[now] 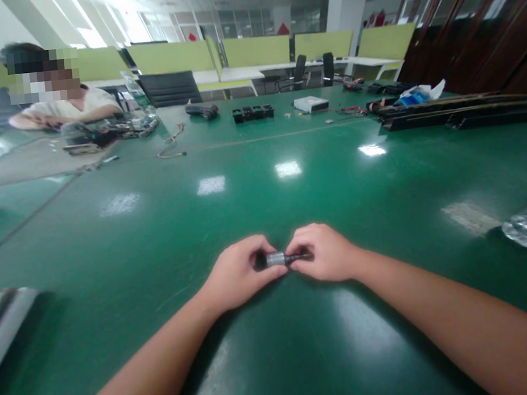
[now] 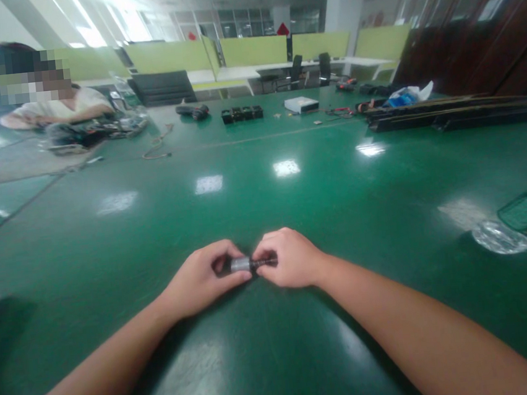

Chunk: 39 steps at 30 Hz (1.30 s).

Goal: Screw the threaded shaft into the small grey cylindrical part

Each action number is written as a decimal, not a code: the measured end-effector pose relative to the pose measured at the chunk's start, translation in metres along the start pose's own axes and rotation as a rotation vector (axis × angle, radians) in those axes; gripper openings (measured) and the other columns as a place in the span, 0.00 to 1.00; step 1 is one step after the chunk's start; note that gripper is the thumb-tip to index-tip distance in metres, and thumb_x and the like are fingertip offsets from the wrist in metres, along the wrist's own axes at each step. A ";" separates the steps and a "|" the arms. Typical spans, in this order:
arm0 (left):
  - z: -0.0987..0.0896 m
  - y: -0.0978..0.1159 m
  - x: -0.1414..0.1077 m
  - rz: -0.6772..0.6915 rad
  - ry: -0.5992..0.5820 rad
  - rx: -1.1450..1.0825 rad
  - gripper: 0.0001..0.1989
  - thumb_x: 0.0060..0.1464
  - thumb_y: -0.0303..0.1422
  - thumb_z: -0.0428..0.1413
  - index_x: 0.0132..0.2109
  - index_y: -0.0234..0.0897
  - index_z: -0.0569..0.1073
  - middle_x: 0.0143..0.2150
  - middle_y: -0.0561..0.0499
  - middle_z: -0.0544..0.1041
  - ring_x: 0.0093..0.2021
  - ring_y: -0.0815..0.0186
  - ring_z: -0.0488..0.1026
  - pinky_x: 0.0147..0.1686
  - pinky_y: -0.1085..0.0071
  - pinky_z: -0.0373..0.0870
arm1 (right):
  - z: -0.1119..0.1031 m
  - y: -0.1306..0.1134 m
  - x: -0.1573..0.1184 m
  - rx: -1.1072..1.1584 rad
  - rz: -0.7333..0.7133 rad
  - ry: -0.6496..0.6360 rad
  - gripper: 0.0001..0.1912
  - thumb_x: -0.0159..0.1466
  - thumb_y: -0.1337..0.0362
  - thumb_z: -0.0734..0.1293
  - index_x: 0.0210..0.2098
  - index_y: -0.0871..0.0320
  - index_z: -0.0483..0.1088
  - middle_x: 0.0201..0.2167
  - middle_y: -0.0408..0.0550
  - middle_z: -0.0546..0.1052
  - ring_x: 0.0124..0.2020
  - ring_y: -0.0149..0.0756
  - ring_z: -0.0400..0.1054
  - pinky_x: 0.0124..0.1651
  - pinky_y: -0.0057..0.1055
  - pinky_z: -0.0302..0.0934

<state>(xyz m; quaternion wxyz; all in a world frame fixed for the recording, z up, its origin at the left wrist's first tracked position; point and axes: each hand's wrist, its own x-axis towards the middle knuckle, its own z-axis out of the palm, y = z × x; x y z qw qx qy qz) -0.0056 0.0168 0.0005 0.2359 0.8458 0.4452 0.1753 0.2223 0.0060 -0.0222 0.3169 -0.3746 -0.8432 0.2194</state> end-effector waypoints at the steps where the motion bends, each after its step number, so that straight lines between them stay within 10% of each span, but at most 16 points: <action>1: 0.000 0.000 0.000 0.000 0.000 -0.001 0.16 0.52 0.47 0.63 0.38 0.38 0.76 0.30 0.55 0.72 0.29 0.67 0.67 0.29 0.72 0.58 | -0.001 0.000 0.000 0.002 0.001 -0.001 0.05 0.56 0.70 0.72 0.33 0.58 0.78 0.28 0.43 0.77 0.29 0.31 0.69 0.36 0.27 0.59; 39: -0.003 0.004 -0.002 -0.019 -0.011 -0.006 0.16 0.53 0.47 0.61 0.39 0.39 0.76 0.29 0.55 0.72 0.30 0.66 0.67 0.29 0.72 0.58 | -0.021 -0.003 -0.011 -0.090 0.101 -0.074 0.03 0.56 0.68 0.73 0.32 0.58 0.76 0.28 0.42 0.75 0.30 0.31 0.67 0.36 0.28 0.58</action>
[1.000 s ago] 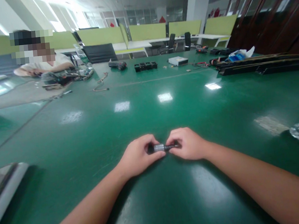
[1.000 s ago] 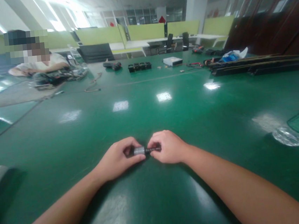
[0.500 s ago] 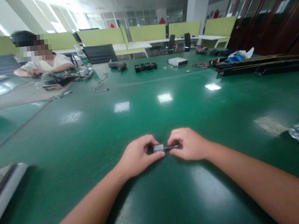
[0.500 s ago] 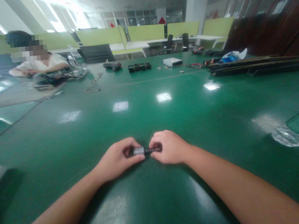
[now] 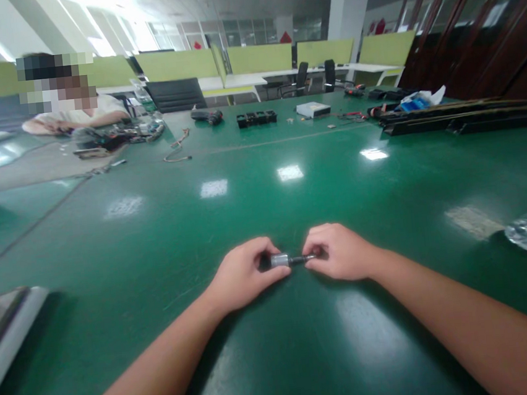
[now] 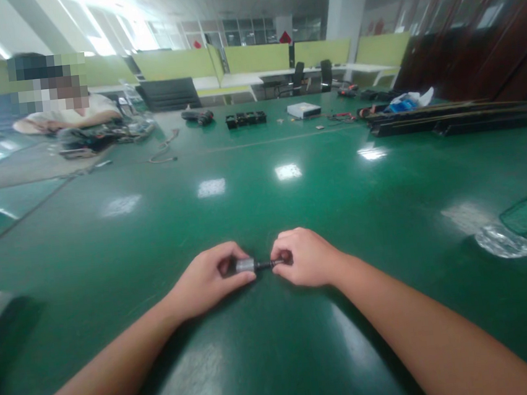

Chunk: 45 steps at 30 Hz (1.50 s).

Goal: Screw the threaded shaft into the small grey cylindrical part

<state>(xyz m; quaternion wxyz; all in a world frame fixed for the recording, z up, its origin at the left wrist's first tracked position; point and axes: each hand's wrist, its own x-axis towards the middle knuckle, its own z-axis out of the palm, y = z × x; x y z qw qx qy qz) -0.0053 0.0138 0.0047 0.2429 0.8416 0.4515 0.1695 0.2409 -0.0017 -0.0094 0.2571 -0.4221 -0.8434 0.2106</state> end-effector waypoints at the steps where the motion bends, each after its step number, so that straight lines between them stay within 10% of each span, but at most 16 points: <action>1: 0.000 0.000 0.000 -0.001 0.001 -0.001 0.16 0.53 0.47 0.61 0.38 0.39 0.76 0.29 0.55 0.72 0.30 0.66 0.67 0.29 0.72 0.58 | -0.001 0.000 0.000 -0.005 0.002 -0.005 0.03 0.56 0.68 0.73 0.31 0.58 0.76 0.28 0.43 0.75 0.30 0.30 0.67 0.36 0.28 0.58; 45: 0.002 -0.003 0.003 -0.001 0.016 -0.025 0.16 0.51 0.47 0.63 0.37 0.39 0.76 0.29 0.55 0.73 0.29 0.67 0.66 0.29 0.72 0.58 | -0.018 -0.003 -0.003 -0.092 0.066 -0.049 0.03 0.56 0.70 0.70 0.31 0.59 0.77 0.27 0.43 0.75 0.27 0.29 0.66 0.32 0.26 0.57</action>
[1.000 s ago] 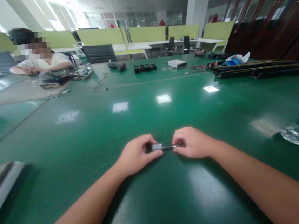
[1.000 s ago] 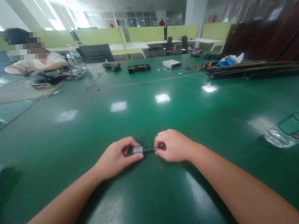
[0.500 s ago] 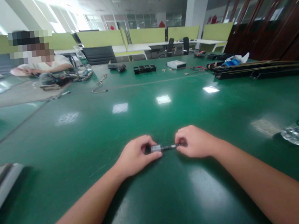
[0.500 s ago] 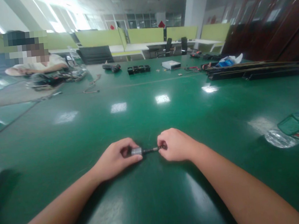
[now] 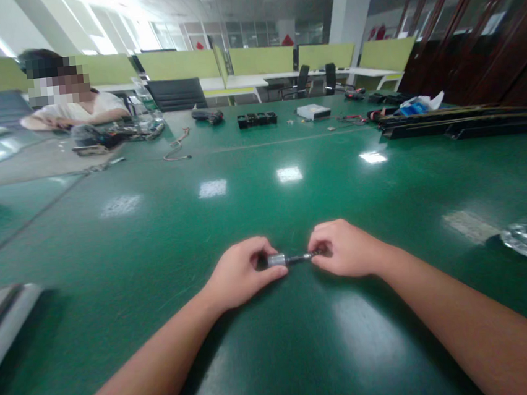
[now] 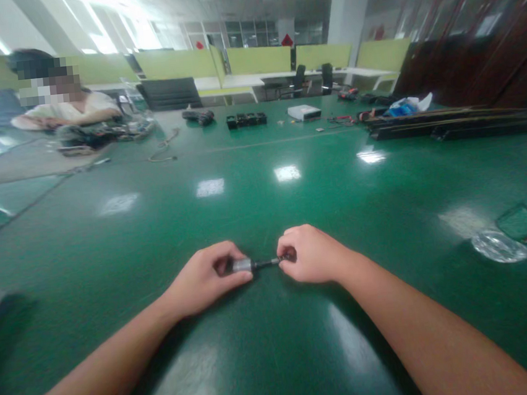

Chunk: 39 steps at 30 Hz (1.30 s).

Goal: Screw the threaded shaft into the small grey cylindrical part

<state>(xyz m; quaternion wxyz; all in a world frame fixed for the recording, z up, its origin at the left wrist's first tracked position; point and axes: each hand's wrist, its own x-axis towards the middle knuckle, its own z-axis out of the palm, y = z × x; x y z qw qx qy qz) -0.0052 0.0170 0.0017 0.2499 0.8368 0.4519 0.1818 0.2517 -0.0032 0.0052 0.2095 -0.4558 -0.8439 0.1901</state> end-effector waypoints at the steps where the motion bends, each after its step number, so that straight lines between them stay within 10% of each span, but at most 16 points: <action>1: 0.000 0.000 0.000 0.003 0.001 0.000 0.16 0.51 0.47 0.63 0.37 0.39 0.76 0.29 0.55 0.73 0.29 0.67 0.66 0.29 0.72 0.58 | 0.002 -0.001 0.000 0.013 -0.003 0.005 0.03 0.57 0.69 0.70 0.32 0.59 0.78 0.27 0.44 0.76 0.28 0.29 0.66 0.33 0.27 0.58; 10: 0.001 -0.003 -0.001 0.007 0.004 -0.003 0.16 0.51 0.46 0.64 0.37 0.38 0.76 0.30 0.56 0.73 0.29 0.68 0.66 0.29 0.72 0.58 | 0.030 -0.001 0.003 0.361 0.043 0.019 0.28 0.56 0.72 0.70 0.56 0.55 0.71 0.38 0.42 0.80 0.29 0.28 0.68 0.36 0.27 0.61; 16: 0.001 -0.002 -0.001 0.000 0.007 0.004 0.16 0.51 0.46 0.64 0.37 0.38 0.76 0.29 0.56 0.72 0.28 0.68 0.66 0.29 0.72 0.58 | 0.029 0.001 0.005 0.276 -0.034 0.061 0.25 0.53 0.72 0.72 0.51 0.57 0.74 0.42 0.46 0.80 0.42 0.36 0.73 0.49 0.33 0.64; 39: 0.003 -0.001 0.000 0.007 0.016 0.054 0.17 0.52 0.48 0.62 0.39 0.39 0.77 0.27 0.56 0.71 0.29 0.67 0.66 0.28 0.73 0.57 | 0.034 -0.009 0.010 0.171 -0.055 0.096 0.06 0.59 0.68 0.71 0.38 0.58 0.76 0.35 0.45 0.78 0.36 0.34 0.71 0.40 0.29 0.61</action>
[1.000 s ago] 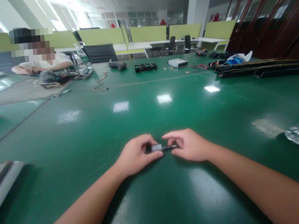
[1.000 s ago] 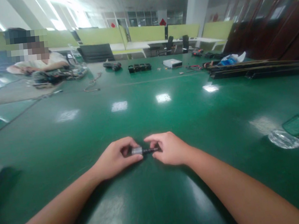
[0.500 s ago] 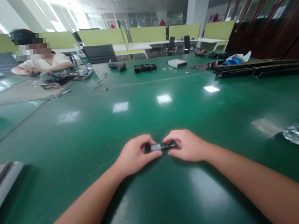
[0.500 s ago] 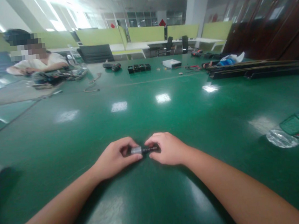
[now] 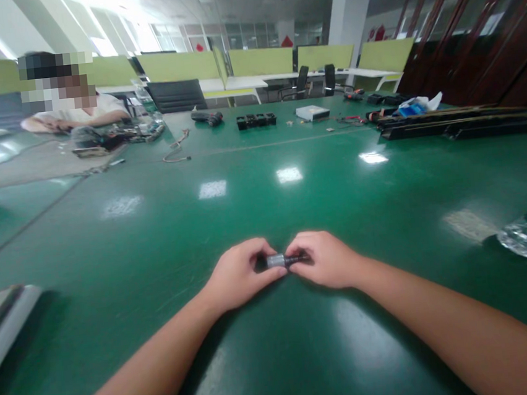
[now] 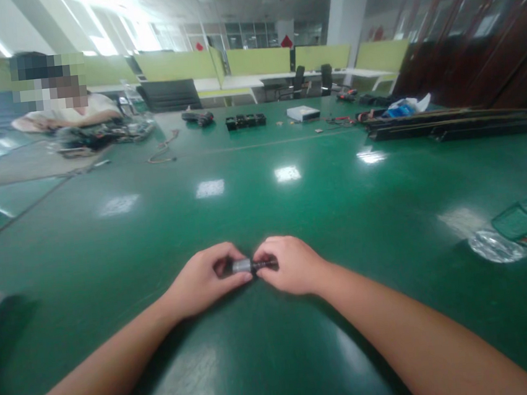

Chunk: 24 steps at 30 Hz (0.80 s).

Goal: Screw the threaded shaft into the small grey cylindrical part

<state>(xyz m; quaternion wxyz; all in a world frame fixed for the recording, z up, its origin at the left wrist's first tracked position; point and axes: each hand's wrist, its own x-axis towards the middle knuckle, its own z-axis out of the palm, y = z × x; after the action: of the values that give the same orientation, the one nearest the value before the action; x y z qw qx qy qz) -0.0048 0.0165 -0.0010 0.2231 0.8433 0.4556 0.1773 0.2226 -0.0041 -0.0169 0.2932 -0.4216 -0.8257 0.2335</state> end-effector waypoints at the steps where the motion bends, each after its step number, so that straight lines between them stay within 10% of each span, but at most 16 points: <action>1: 0.000 0.000 0.000 -0.003 -0.003 -0.002 0.17 0.52 0.48 0.62 0.39 0.39 0.77 0.27 0.56 0.71 0.29 0.67 0.66 0.28 0.73 0.57 | 0.000 0.000 0.000 0.003 -0.005 -0.003 0.06 0.59 0.68 0.71 0.38 0.58 0.76 0.35 0.45 0.78 0.36 0.33 0.70 0.40 0.29 0.61; 24: -0.003 0.004 -0.001 -0.029 -0.010 -0.026 0.16 0.53 0.46 0.62 0.39 0.38 0.76 0.29 0.55 0.72 0.30 0.66 0.67 0.29 0.72 0.58 | -0.001 0.003 0.001 0.006 -0.015 -0.015 0.05 0.59 0.69 0.70 0.36 0.58 0.76 0.32 0.45 0.77 0.34 0.32 0.69 0.38 0.27 0.60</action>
<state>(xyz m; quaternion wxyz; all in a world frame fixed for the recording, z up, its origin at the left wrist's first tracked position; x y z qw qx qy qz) -0.0035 0.0141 0.0035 0.2387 0.8346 0.4643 0.1755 0.2247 -0.0017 -0.0178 0.2899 -0.4128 -0.8304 0.2367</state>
